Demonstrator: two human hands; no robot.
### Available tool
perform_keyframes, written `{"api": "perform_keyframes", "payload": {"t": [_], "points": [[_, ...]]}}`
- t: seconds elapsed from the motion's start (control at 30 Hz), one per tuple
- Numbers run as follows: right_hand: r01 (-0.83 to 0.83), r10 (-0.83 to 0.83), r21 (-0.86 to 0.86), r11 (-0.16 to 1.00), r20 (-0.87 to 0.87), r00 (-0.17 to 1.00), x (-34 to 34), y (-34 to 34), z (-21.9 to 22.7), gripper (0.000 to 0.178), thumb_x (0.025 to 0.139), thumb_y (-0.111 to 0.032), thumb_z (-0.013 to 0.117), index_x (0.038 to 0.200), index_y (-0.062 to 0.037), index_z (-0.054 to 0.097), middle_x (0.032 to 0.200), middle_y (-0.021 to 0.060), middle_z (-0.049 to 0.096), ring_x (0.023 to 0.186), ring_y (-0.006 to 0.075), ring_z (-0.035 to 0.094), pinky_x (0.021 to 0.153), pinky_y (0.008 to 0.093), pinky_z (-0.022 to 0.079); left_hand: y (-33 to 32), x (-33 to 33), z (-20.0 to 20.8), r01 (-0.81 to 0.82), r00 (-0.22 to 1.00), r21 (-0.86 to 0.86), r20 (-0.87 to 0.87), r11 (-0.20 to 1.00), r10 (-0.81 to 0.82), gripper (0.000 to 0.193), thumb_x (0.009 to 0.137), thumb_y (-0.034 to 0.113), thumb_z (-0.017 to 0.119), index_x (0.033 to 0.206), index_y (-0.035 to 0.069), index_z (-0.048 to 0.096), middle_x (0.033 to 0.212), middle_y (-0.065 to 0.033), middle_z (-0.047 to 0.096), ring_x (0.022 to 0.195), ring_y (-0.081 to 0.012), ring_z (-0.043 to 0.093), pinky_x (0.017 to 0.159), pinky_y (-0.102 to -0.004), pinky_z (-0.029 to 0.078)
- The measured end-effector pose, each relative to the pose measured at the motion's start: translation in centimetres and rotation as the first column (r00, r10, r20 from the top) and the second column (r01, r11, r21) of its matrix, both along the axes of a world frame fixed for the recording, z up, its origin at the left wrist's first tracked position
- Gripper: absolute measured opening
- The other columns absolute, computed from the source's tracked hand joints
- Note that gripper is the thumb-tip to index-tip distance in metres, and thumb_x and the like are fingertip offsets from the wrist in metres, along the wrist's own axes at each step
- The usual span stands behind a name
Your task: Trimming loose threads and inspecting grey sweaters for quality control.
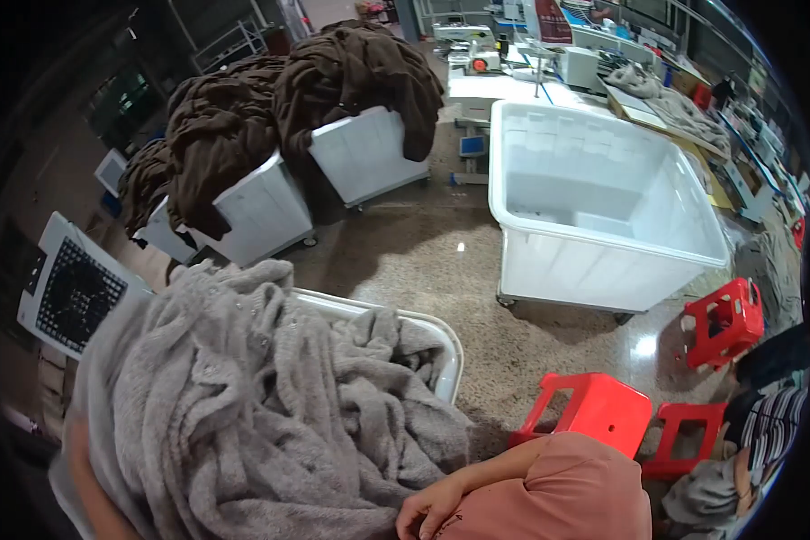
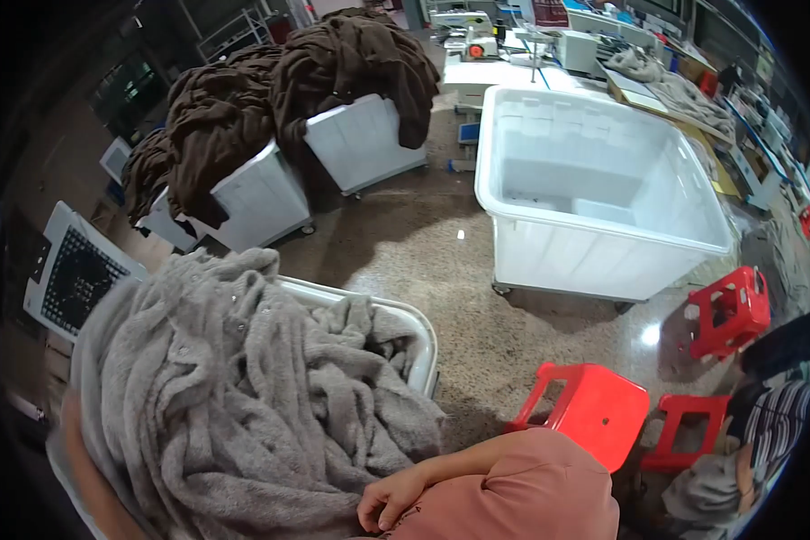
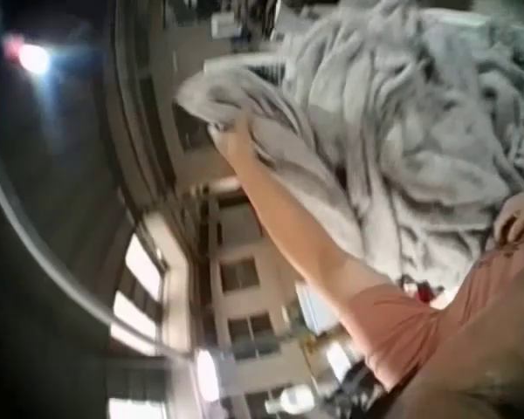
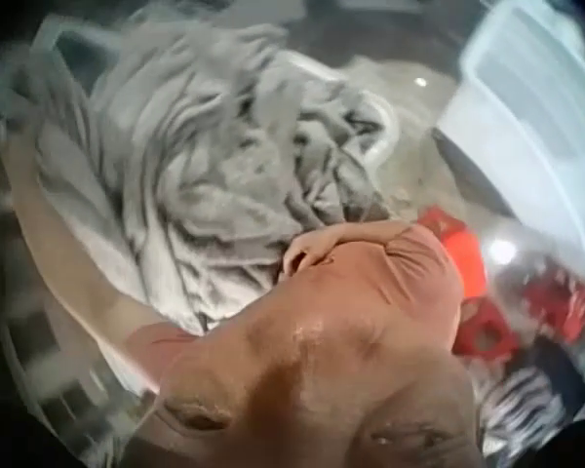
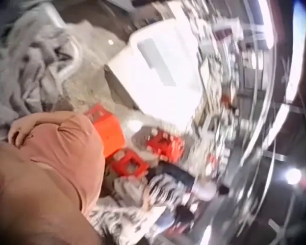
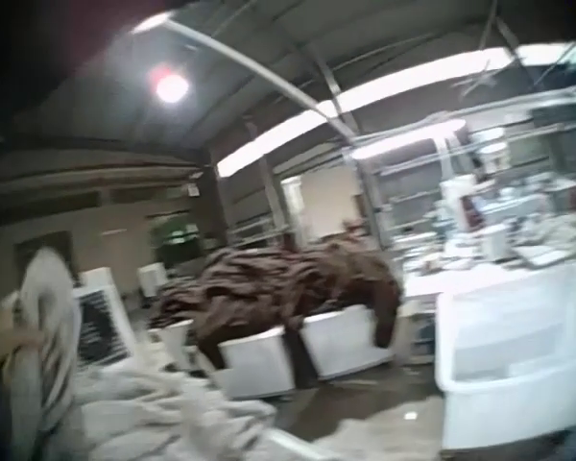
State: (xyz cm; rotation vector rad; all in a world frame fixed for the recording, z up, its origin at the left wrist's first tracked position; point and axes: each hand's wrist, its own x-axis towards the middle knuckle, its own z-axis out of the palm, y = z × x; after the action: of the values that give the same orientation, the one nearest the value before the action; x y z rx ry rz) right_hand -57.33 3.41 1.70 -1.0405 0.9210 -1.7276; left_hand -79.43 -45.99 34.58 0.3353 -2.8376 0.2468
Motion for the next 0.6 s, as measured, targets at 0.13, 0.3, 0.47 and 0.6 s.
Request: {"api": "perform_keyframes", "payload": {"t": [0.13,0.3,0.47,0.6], "points": [[-0.135,0.164,-0.181,0.974,0.162,0.973,-0.5,-2.1,-1.2,0.026,0.08,-0.017,0.064,0.092,0.0033,0.055,0.083,0.0044,0.057,0.076,0.0113,0.053,0.068,0.0255,0.043,14.1,-1.0,-2.7,0.194,0.98,-0.019,0.052,0.981,-0.193,0.055,0.074,0.026,0.059,0.119,-0.002,0.044,0.111,-0.0222,0.054,0.102,-0.0358,0.052,0.087,-0.0393,0.041],[-0.103,0.102,-0.063,0.993,-0.02,0.995,-1.7,-3.8,0.7,0.022,0.078,-0.011,0.062,0.093,0.0035,0.055,0.083,0.0056,0.059,0.077,0.0125,0.054,0.069,0.0259,0.044,6.8,-14.2,-7.4,0.344,0.936,0.002,0.078,0.939,-0.343,0.047,0.072,0.023,0.059,0.111,-0.001,0.049,0.106,-0.0214,0.056,0.097,-0.0349,0.054,0.084,-0.0389,0.042],[-0.455,0.456,-0.048,0.889,0.011,0.89,0.7,-6.2,-0.8,0.024,0.08,-0.014,0.061,0.097,0.0028,0.055,0.086,0.0052,0.058,0.081,0.012,0.054,0.074,0.0262,0.044,-32.8,-7.5,1.8,0.104,0.989,-0.1,0.114,0.99,-0.092,0.038,0.07,0.02,0.058,0.102,-0.001,0.054,0.1,-0.0206,0.058,0.093,-0.0339,0.056,0.082,-0.0386,0.044],[-0.631,0.623,-0.024,0.775,-0.13,0.771,1.8,-5.6,1.7,0.027,0.083,-0.016,0.059,0.104,0.0006,0.053,0.097,0.0028,0.055,0.088,0.0096,0.05,0.076,0.0248,0.042,-39.1,19.7,7.2,-0.24,0.965,-0.26,0.042,0.935,0.26,0.033,0.069,0.017,0.057,0.096,-0.001,0.058,0.095,-0.02,0.06,0.09,-0.0332,0.058,0.079,-0.0384,0.045]]}}
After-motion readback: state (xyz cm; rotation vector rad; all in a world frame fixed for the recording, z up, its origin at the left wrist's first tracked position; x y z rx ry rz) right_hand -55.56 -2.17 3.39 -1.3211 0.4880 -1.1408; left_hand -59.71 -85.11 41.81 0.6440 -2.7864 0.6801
